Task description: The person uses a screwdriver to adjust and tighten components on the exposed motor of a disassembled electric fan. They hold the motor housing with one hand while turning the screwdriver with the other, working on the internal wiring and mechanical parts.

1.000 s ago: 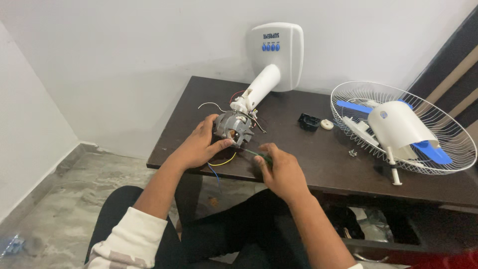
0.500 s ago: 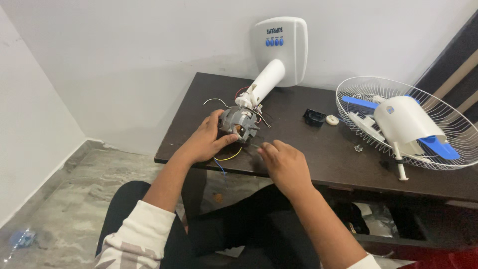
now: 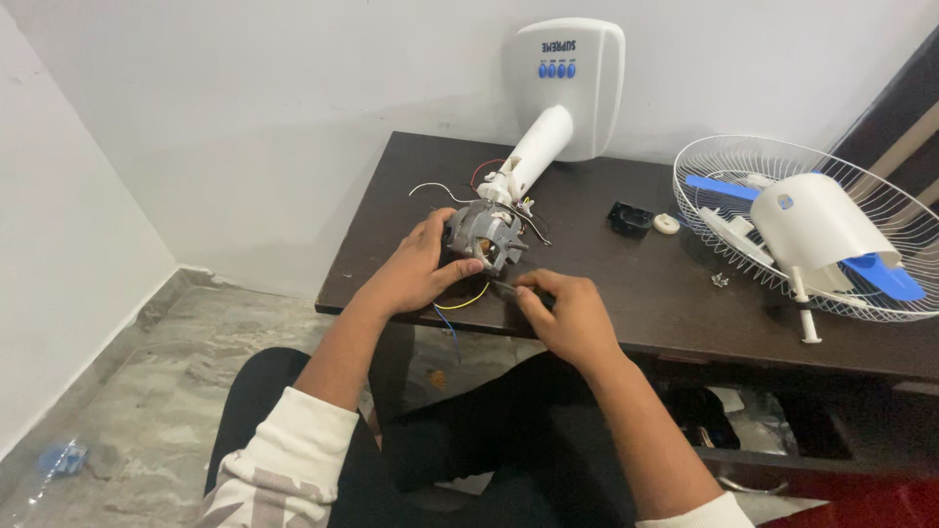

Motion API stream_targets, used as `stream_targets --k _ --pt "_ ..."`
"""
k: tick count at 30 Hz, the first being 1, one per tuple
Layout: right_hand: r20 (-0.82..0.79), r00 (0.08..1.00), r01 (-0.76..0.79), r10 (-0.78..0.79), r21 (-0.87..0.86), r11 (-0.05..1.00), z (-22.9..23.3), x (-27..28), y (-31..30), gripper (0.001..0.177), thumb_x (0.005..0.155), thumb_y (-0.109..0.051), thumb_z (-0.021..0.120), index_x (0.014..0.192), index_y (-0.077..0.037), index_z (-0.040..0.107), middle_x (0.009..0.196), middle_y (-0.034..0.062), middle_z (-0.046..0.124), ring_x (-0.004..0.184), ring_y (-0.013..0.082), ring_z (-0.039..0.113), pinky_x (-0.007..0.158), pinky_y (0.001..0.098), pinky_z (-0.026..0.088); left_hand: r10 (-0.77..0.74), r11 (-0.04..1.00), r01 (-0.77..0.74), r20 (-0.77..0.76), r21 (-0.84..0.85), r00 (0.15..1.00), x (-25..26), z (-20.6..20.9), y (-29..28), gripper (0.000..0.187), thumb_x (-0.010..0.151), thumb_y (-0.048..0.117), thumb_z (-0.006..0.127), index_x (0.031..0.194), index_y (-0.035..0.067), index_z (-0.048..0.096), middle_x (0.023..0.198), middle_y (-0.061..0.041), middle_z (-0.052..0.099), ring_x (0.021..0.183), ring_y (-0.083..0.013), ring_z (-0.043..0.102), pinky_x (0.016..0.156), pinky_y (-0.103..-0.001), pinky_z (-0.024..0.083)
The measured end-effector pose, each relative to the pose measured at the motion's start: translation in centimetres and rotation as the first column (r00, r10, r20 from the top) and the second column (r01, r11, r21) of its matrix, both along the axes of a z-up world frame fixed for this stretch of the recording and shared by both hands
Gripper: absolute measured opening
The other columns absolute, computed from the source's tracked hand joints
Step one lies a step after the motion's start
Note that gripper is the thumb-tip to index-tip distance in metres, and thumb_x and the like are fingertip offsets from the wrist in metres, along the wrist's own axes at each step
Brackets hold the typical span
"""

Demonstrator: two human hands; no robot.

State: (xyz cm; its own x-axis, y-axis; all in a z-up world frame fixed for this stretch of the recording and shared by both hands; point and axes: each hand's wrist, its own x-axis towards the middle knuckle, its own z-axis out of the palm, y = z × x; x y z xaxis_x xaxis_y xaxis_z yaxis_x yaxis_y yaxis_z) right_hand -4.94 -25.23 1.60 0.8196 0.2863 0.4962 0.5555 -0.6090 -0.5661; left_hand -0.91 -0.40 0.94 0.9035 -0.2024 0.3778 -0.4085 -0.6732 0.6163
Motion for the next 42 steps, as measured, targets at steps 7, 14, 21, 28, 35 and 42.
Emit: stream_targets --k 7,14,21,28,35,42 --pt "-0.325 0.942 0.196 -0.080 0.340 0.920 -1.0 0.7 -1.3 0.023 0.091 -0.012 0.062 0.099 -0.006 0.083 0.067 0.0031 0.065 0.059 0.0121 0.051 0.056 0.0310 0.040 0.009 1.000 -0.009 -0.048 0.004 0.999 -0.2 0.2 -0.1 0.096 0.087 0.064 0.064 0.152 0.005 0.028 0.152 -0.029 0.041 0.143 -0.0431 0.041 0.113 -0.051 0.038" --pt "-0.168 0.980 0.144 -0.105 0.238 0.961 -1.6 0.7 -0.8 0.021 0.088 -0.015 0.065 0.099 -0.005 0.080 0.072 0.0042 0.074 0.065 0.0105 0.065 0.063 0.0290 0.051 0.013 1.000 -0.014 -0.037 -0.019 0.999 -0.4 0.3 -0.1 0.099 0.084 0.065 0.066 0.154 0.007 0.026 0.152 -0.029 0.042 0.143 -0.0437 0.042 0.114 -0.052 0.039" --pt "-0.134 0.985 0.137 -0.112 0.190 0.972 -1.3 0.4 -0.9 0.022 0.089 -0.021 0.067 0.101 -0.008 0.079 0.072 0.0073 0.074 0.065 0.0137 0.066 0.064 0.0306 0.052 -0.023 0.999 0.019 0.065 0.051 0.998 -0.4 0.1 -0.2 0.101 0.084 0.067 0.065 0.158 0.013 0.023 0.150 -0.031 0.042 0.141 -0.0476 0.040 0.111 -0.054 0.037" --pt "-0.156 0.972 0.191 -0.173 0.111 0.975 -0.6 0.2 -0.7 0.024 0.088 -0.027 0.065 0.100 -0.012 0.079 0.076 0.0084 0.077 0.065 0.0202 0.071 0.066 0.0348 0.054 0.208 0.968 -0.217 0.081 0.129 0.975 0.2 4.6 -2.5 0.075 0.095 0.073 0.042 0.126 0.009 0.065 0.129 -0.019 0.067 0.114 -0.0393 0.066 0.097 -0.050 0.052" --pt "-0.132 0.964 0.233 -0.230 0.005 0.972 0.2 -0.5 0.3 0.026 0.091 -0.031 0.065 0.097 -0.010 0.079 0.076 0.0160 0.075 0.071 0.0312 0.073 0.070 0.0415 0.055 0.367 0.921 -0.336 -0.150 0.198 0.918 2.8 8.0 -6.0 0.090 0.076 0.080 0.067 0.114 -0.001 0.071 0.103 -0.019 0.077 0.101 -0.0315 0.076 0.090 -0.044 0.059" --pt "0.020 0.987 0.160 -0.159 -0.103 0.982 0.4 -0.8 0.8 0.026 0.093 -0.032 0.064 0.098 -0.010 0.076 0.078 0.0174 0.074 0.076 0.0383 0.071 0.071 0.0477 0.054 0.285 0.952 -0.281 -0.019 0.124 0.958 5.6 4.4 -7.9 0.084 0.070 0.064 0.077 0.130 0.009 0.059 0.113 -0.016 0.073 0.109 -0.0345 0.070 0.092 -0.047 0.054"
